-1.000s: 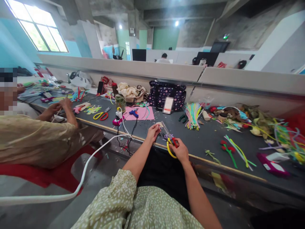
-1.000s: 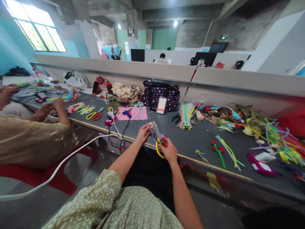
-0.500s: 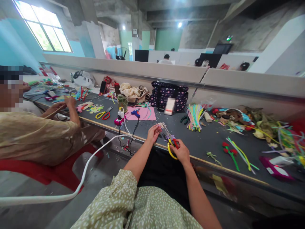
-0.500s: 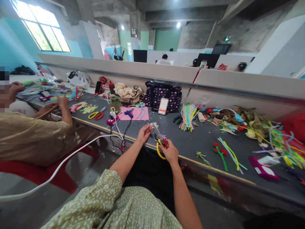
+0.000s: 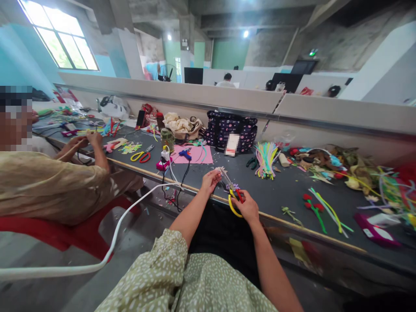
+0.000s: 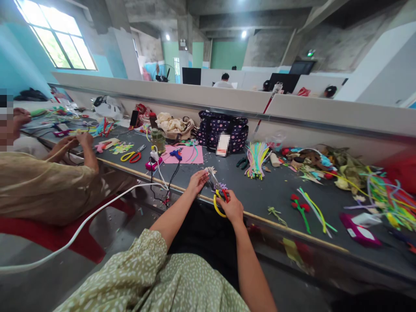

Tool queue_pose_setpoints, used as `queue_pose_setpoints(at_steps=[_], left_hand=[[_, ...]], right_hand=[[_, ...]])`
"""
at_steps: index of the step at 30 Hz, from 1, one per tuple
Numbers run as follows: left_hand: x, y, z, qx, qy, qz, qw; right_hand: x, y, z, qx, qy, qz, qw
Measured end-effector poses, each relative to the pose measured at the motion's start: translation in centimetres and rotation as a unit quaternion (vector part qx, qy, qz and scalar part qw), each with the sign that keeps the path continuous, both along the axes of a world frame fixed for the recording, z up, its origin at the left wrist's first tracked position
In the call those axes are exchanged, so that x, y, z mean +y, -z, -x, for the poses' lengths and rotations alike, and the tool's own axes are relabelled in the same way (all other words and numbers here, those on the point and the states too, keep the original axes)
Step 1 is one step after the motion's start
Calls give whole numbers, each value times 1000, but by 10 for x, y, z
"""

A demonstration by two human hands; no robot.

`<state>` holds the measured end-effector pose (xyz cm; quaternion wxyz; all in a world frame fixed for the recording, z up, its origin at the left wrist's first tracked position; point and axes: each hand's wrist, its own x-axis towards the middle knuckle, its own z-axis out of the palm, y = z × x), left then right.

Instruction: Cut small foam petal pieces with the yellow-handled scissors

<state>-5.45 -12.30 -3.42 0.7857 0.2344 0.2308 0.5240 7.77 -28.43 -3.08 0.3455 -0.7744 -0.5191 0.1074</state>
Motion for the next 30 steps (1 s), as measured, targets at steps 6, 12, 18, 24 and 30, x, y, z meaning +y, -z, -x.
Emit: queue_pose_setpoints(at_steps=[6,12,18,24,30], left_hand=[[0,3,-2,-2,-4,-9,1000],[0,3,-3,-7,2,-18,1000],[2,5,-4,7,-12,-8,1000],[2,4,-2,28,-19,-7,999],[-2,2,1,1,14,-16,1000]], right_hand=[[0,3,-1,-10,-5,-16,1000],[-2,7,-2,-17,-7,-28,999],[-4,7,-2,-39,-28,-30,998],[-4,4,1,-70,-28,-20,997],[-4,8,3,-115,-17,-22,993]])
